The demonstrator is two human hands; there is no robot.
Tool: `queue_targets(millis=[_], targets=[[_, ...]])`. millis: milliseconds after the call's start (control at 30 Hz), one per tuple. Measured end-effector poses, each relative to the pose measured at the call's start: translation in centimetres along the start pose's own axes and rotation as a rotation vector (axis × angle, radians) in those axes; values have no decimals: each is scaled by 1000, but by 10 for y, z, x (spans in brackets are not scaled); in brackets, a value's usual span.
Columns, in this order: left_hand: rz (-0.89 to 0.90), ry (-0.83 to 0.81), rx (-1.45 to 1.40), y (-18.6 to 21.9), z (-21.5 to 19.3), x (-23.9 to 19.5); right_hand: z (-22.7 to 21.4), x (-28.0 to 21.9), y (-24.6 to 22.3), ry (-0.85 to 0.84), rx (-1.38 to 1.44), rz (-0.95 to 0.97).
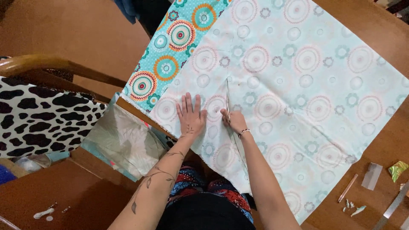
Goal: The person uses scissors to cut a large piece of patterned fabric laid out on a wooden table. They trim the edges and make straight cuts along the material while a black cat walks around their feet.
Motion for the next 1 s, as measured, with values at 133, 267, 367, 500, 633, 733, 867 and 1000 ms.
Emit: queue_targets(millis=[133, 267, 367, 500, 633, 733, 867, 1000], targets=[[-3, -4, -6, 2, -4, 2, -2, 13, -5, 21, 49, -37], [-8, 1, -10, 3, -5, 3, 2, 19, 1, 40, 90, -39], [-13, 11, -19, 2, -5, 2, 5, 24, 10, 49, 74, -46], [-6, 20, -13, 1, -2, 2, 9, 28, 16, 87, 124, -16], [-2, 17, -2, 0, 1, 1, 9, 29, 17, 80, 163, 15], [-6, 20, -13, 0, 0, 1, 7, 29, 14, 52, 155, -2], [-9, 6, -7, -1, 1, 3, -7, 26, -11, 39, 65, -22], [-21, -20, -19, 0, -3, 2, -14, 27, -19, 54, 39, 14]])
Point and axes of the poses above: each hand's wrist, its own x-axis towards the middle knuckle, its own z-axis out of the palm, y = z × x, the point moved 6 cm from there along x, towards the middle knuckle
